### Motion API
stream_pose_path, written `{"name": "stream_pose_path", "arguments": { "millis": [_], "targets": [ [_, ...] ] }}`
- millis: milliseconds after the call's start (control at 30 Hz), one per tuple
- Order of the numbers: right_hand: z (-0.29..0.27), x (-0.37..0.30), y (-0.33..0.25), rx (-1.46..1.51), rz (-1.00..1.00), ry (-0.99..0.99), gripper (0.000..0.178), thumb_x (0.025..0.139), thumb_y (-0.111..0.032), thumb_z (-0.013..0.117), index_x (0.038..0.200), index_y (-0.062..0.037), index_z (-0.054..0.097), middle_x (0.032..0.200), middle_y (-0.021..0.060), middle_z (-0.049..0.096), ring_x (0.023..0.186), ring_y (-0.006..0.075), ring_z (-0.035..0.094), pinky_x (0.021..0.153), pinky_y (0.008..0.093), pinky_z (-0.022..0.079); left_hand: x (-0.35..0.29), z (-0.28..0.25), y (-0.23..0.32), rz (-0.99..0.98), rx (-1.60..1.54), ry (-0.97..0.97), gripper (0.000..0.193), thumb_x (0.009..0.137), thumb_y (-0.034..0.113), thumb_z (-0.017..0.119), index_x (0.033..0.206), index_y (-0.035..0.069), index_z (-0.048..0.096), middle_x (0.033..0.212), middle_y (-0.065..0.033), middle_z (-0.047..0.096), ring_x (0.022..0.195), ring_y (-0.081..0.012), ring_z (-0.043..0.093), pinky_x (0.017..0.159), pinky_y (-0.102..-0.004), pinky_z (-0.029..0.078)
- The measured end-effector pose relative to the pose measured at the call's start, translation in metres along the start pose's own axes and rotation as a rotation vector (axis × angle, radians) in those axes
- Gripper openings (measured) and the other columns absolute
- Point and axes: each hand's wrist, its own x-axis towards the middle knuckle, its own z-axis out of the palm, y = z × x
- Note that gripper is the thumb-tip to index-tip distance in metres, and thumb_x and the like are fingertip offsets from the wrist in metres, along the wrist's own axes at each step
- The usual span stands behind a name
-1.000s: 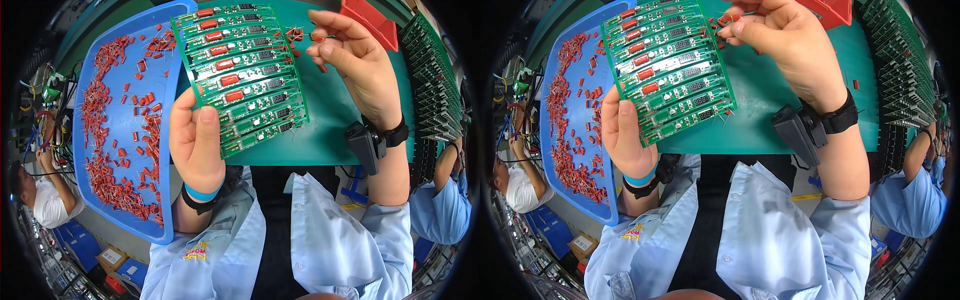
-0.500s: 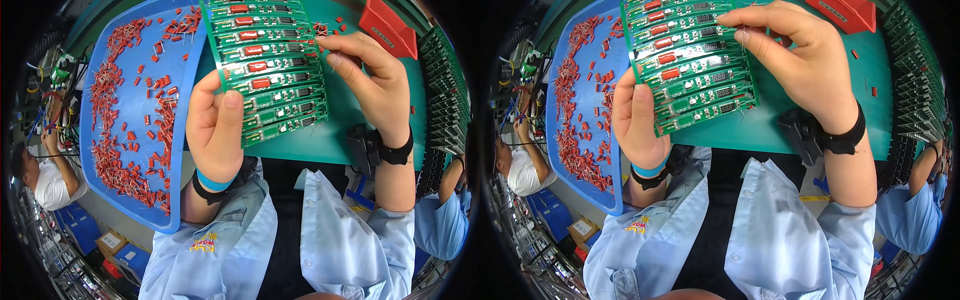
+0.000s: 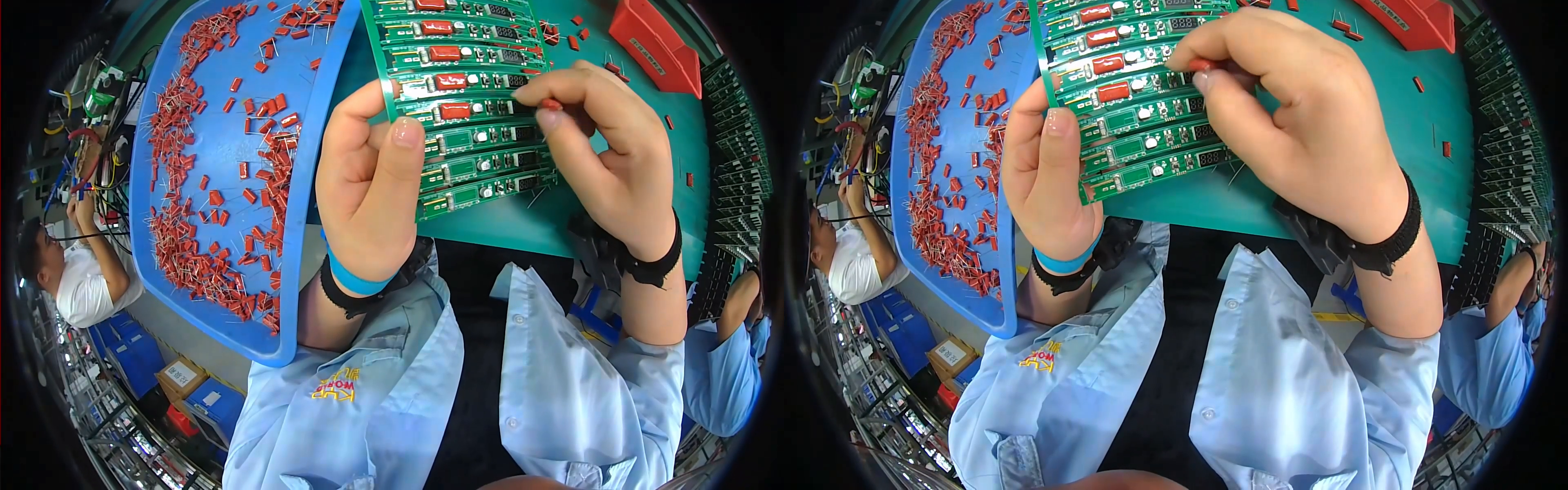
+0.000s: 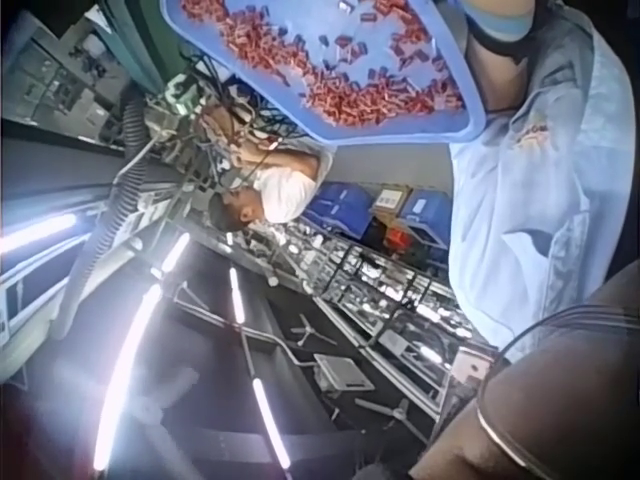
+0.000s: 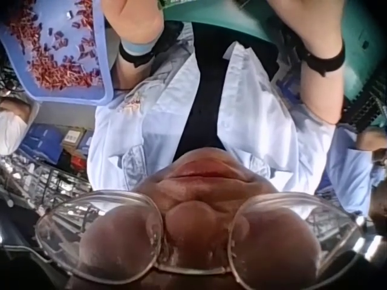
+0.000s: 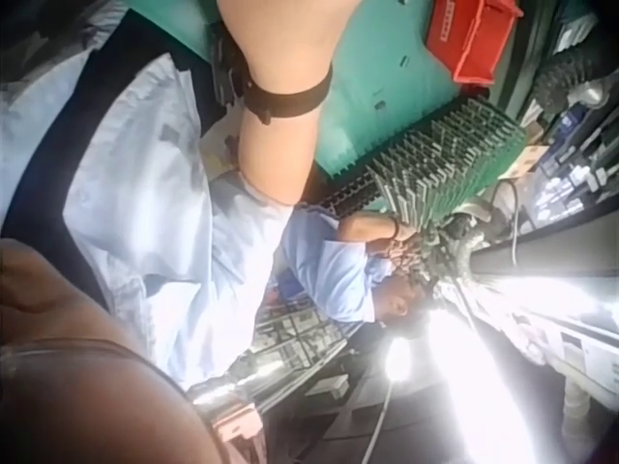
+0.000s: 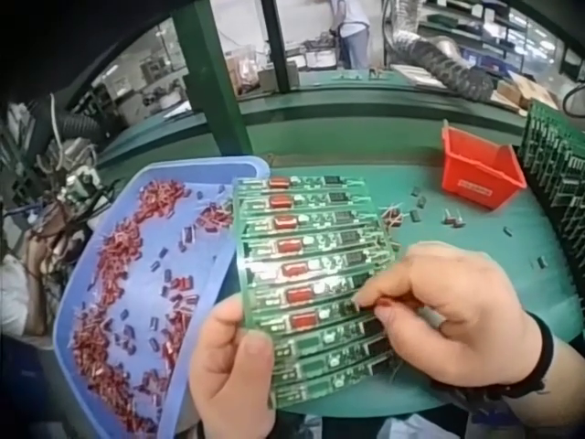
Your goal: The person picks up red capacitors from a tray and inserts them into a green circuit board by hand. After filling the board, they place it onto a stack and pick up a new board to repeat the process.
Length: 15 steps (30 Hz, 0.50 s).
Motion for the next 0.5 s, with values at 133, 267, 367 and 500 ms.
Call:
{"name": "stream_pose_path", "arguments": {
  "millis": [133,267,367,500],
  "targets": [
    [-0.0003,-0.001,-0.0032,0.013,0.112,-0.012,0.015,0.082,0.002,0.052,0.094,0.0021,0.061,0.081,0.0068,0.057,0.072,0.0139,0.053,0.065,0.0247,0.041,-0.0019,-0.0003,-0.0002,0.008,-0.01,-0.003,0.034,0.093,0.01,0.045,0.122,-0.005,0.036,0.103,-0.0156,0.061,0.089,-0.0134,0.059,0.077,-0.0249,0.048],
    [0.0078,-0.0046,0.0016,0.021,0.09,-0.022,0.017,0.083,0.002,0.051,0.098,0.0021,0.06,0.085,0.0082,0.057,0.074,0.014,0.053,0.067,0.0249,0.041,-0.0029,-0.0044,-0.0032,0.02,-0.02,-0.032,0.034,0.093,0.01,0.045,0.122,-0.005,0.036,0.103,-0.016,0.061,0.089,-0.0138,0.06,0.077,-0.025,0.048],
    [0.0074,-0.0015,0.0056,0.003,-0.023,-0.036,0.018,0.083,0.003,0.051,0.1,0.0023,0.059,0.087,0.009,0.057,0.076,0.0144,0.054,0.069,0.025,0.041,-0.0041,-0.0049,-0.0021,0.015,-0.007,-0.038,0.034,0.093,0.011,0.045,0.122,-0.005,0.036,0.103,-0.0162,0.061,0.089,-0.0144,0.06,0.076,-0.0252,0.049],
    [0.0079,-0.0041,0.0059,0.067,-0.125,-0.043,0.018,0.083,0.004,0.052,0.1,0.0029,0.058,0.09,0.0097,0.058,0.08,0.0153,0.056,0.073,0.025,0.043,-0.0043,-0.0049,-0.0018,0.016,0.001,-0.055,0.034,0.094,0.011,0.045,0.122,-0.005,0.036,0.103,-0.0167,0.06,0.089,-0.0152,0.06,0.076,-0.0257,0.05]
  ]
}}
